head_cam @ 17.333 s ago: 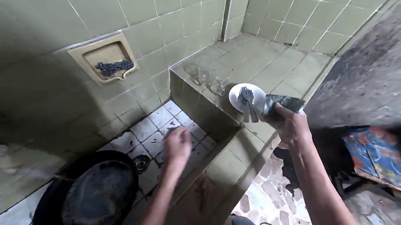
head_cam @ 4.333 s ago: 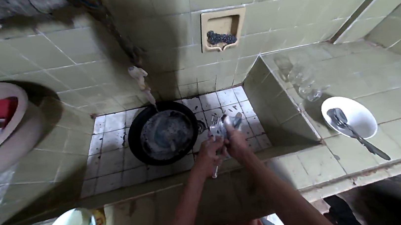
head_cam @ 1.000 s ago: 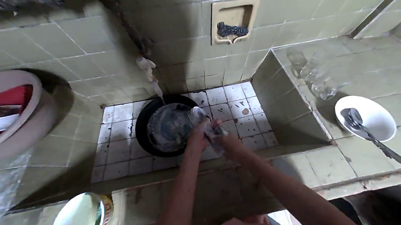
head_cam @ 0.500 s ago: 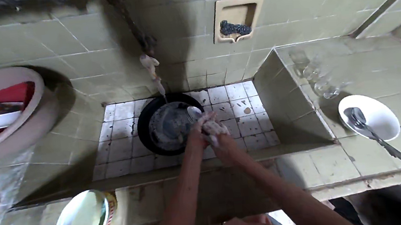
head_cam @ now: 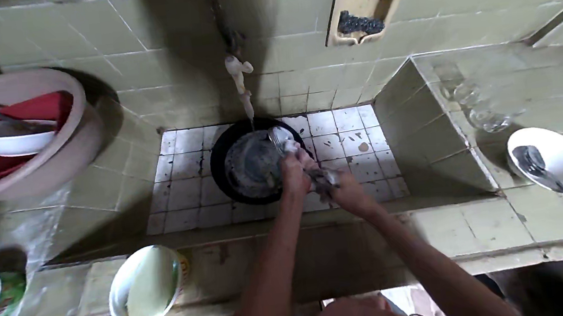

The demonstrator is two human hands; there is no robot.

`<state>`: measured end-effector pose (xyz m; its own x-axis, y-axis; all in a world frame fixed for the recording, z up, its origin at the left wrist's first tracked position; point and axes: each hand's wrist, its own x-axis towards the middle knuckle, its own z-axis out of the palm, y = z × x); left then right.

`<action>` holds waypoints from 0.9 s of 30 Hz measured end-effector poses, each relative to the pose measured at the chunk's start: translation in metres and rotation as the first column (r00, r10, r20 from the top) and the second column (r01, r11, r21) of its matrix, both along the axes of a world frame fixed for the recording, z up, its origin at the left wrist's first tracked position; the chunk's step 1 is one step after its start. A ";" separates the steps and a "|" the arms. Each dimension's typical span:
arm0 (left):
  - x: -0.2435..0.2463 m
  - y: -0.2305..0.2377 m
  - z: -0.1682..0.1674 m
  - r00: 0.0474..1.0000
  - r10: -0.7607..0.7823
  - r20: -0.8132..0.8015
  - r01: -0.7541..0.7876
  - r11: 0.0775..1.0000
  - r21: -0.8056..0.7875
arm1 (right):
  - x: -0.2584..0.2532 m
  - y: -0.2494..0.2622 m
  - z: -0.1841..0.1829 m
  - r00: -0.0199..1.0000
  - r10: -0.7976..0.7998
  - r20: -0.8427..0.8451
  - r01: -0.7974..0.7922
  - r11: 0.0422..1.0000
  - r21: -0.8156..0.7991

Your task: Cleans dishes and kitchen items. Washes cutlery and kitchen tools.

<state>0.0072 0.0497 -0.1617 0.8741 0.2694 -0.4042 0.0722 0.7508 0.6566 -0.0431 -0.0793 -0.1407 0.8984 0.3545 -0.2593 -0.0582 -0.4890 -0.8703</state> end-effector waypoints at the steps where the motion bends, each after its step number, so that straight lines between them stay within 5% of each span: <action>1: 0.002 0.004 0.000 1.000 -0.013 -0.022 0.013 1.000 -0.014 | 0.002 -0.005 -0.003 0.996 -0.023 -0.080 0.029 0.997 0.076; 4: -0.007 0.003 0.003 0.988 -0.151 -0.031 0.154 0.983 0.097 | 0.011 0.000 -0.009 0.931 -0.259 -0.258 0.317 0.924 0.216; 9: -0.013 -0.002 -0.016 0.928 -0.355 0.112 0.342 0.932 0.122 | 0.002 0.024 -0.020 0.873 -0.286 -0.394 0.402 0.880 0.252; 13: -0.007 0.002 -0.023 0.939 -0.343 0.003 0.341 0.935 0.102 | -0.006 0.024 -0.013 0.857 -0.265 -0.442 0.367 0.916 0.161; 17: 0.019 0.018 -0.022 0.974 -0.158 -0.160 0.165 0.986 0.033 | -0.019 0.005 0.003 0.856 -0.208 -0.474 0.319 0.933 0.166; 19: 0.026 0.046 -0.035 0.959 -0.115 -0.258 0.154 0.979 0.136 | -0.026 -0.015 0.014 0.854 -0.266 -0.448 0.390 0.896 0.211; 21: 0.023 0.079 -0.040 0.890 -0.190 -0.414 0.348 0.871 0.348 | -0.029 -0.039 0.026 0.816 -0.369 -0.445 0.515 0.814 0.270; 24: 0.025 0.107 -0.082 0.785 -0.220 -0.579 0.537 0.708 0.459 | -0.037 -0.090 0.040 0.792 -0.421 -0.442 0.600 0.671 0.437; 27: 0.027 0.137 -0.130 0.756 -0.149 -0.637 0.572 0.623 0.534 | -0.052 -0.147 0.049 0.807 -0.539 -0.240 0.588 0.703 0.399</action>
